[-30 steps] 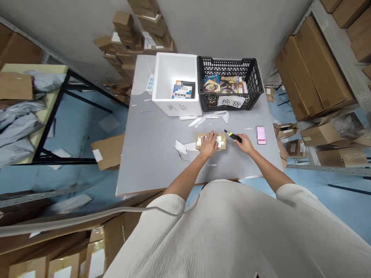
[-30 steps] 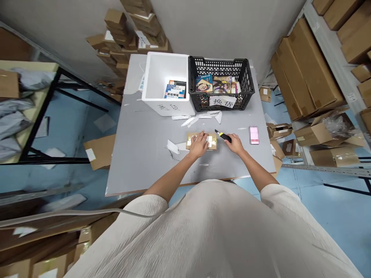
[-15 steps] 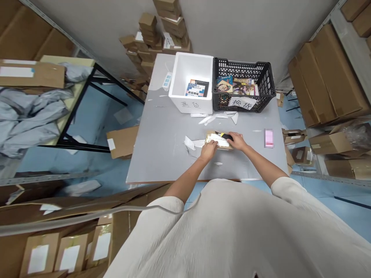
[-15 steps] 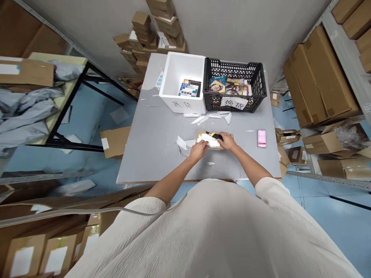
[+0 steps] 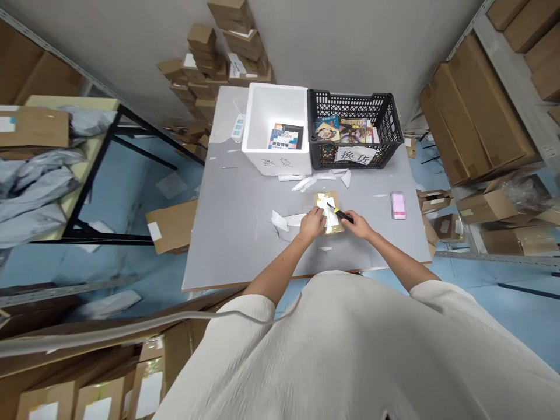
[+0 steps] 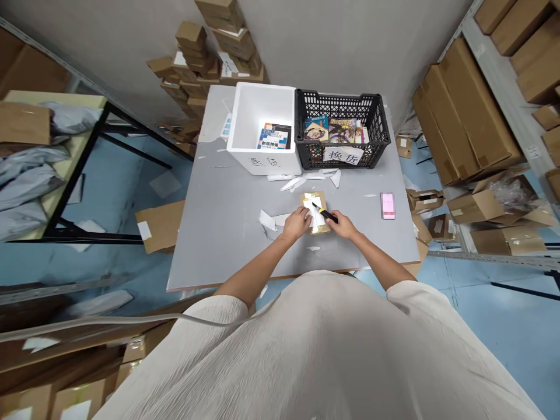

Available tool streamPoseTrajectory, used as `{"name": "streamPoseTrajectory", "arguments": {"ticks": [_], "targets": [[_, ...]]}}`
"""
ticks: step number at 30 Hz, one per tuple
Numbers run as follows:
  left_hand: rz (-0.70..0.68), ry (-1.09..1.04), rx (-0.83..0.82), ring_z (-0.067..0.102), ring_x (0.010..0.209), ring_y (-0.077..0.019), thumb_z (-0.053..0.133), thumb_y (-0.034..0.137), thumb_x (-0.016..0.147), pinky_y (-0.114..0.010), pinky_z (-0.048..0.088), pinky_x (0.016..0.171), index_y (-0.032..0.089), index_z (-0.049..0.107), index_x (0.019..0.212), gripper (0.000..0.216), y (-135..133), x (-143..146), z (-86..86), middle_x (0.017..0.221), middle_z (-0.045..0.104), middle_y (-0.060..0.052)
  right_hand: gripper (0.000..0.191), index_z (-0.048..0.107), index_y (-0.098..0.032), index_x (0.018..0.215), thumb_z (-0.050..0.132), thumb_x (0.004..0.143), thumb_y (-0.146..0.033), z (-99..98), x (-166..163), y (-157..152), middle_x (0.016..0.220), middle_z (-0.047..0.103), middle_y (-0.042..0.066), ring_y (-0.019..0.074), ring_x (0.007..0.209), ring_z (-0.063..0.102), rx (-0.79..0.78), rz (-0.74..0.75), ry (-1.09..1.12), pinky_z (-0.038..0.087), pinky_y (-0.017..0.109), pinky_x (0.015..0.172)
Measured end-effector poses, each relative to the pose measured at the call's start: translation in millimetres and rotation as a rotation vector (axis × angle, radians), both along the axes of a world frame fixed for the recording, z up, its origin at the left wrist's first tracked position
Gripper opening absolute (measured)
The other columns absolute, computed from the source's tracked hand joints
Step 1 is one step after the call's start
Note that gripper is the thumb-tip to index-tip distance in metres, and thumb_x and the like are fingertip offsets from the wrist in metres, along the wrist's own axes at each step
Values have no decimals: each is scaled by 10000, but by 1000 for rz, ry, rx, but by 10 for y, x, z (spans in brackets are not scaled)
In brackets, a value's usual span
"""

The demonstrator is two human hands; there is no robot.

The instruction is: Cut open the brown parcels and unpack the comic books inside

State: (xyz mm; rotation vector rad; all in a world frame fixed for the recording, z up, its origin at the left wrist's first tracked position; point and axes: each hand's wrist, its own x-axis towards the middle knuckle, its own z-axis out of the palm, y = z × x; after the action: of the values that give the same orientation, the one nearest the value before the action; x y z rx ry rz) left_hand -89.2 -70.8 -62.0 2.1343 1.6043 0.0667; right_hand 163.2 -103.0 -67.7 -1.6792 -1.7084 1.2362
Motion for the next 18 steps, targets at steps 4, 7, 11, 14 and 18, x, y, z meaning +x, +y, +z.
{"name": "streamPoseTrajectory", "arguments": {"ticks": [4,7,11,14,18], "targets": [[7,11,13,625,1445,-383,563,395,1119,-496,511,1211,204,656,1546,476,13,109,-10,1589,641,-195,477,697,-247,1255,696,996,-647,-52,19,1,1213,846,78,277,1161,777,-58,-60,101,607,454,1087],[117,35,26,521,1525,-453,638,545,1080,-573,443,1251,172,572,1636,673,2,310,-3,1639,595,-245,435,694,-242,1234,694,981,-596,-64,104,93,1258,831,95,281,1156,773,-46,-103,59,598,460,1093],[151,36,10,508,1517,-485,696,583,1034,-593,431,1222,178,440,1747,858,-35,600,19,1685,549,-266,382,699,-250,1214,690,966,-541,-33,205,230,1277,822,92,280,1091,768,-21,-162,-36,617,462,1043],[92,56,12,481,1554,-481,732,516,1010,-582,412,1236,199,410,1766,881,-82,712,40,1719,507,-261,368,706,-258,1212,691,970,-535,-5,225,285,1256,829,83,283,1109,762,-14,-165,-37,619,472,1056],[-1,61,-20,484,1561,-451,767,362,953,-591,396,1251,248,375,1776,919,-99,711,60,1732,486,-246,377,720,-261,1222,702,962,-534,-12,217,304,1334,817,98,303,1204,748,7,-181,13,604,508,1121]]}}
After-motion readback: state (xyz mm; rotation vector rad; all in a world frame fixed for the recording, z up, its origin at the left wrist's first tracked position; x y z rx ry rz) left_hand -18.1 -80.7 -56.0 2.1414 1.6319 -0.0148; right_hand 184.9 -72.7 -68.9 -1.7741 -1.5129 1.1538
